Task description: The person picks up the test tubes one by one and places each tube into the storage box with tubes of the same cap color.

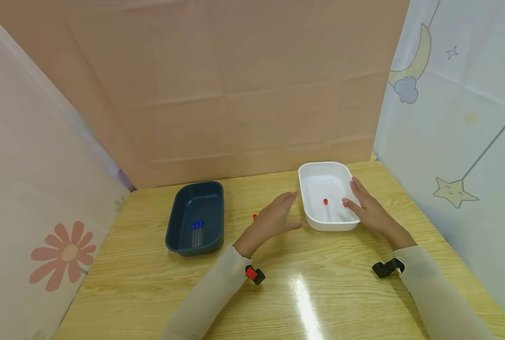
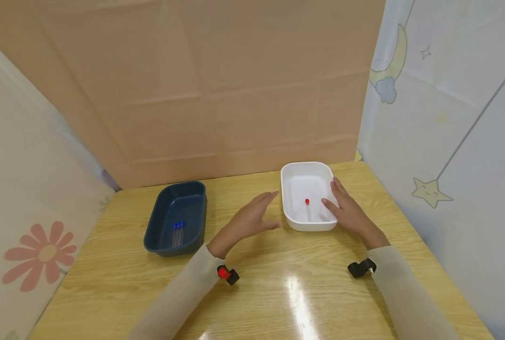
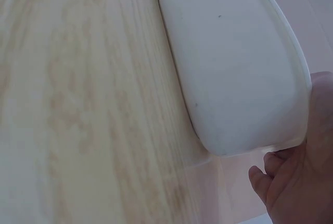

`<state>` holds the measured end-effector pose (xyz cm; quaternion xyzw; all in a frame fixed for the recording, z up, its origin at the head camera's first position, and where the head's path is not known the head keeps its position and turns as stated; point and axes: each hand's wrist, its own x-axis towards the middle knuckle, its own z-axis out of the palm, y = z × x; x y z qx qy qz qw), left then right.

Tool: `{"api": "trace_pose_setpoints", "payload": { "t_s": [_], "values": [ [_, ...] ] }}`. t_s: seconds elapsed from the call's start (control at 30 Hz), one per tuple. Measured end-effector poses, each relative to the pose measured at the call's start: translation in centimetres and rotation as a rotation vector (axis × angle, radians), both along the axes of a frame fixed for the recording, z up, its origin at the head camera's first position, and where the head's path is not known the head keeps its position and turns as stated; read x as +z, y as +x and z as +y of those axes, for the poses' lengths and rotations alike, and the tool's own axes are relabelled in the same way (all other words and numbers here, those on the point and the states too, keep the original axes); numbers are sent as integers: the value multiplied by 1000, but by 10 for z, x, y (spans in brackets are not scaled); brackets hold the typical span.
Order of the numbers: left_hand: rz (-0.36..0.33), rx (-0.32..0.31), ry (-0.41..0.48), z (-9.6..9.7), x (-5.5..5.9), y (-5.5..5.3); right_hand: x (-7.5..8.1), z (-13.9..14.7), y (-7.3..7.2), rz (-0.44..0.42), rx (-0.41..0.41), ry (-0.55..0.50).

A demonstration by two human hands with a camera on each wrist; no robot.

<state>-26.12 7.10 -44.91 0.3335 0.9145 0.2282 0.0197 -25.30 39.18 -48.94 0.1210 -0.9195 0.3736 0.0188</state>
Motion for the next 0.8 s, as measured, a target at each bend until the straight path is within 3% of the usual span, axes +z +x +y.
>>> {"api": "trace_pose_setpoints", "payload": {
  "t_s": [0.37, 0.8],
  "values": [
    [-39, 44, -27, -27, -6, 3, -1, 1, 1, 9, 2, -3],
    [-86, 52, 13, -59, -16, 3, -2, 2, 0, -4, 4, -1]
  ]
}}
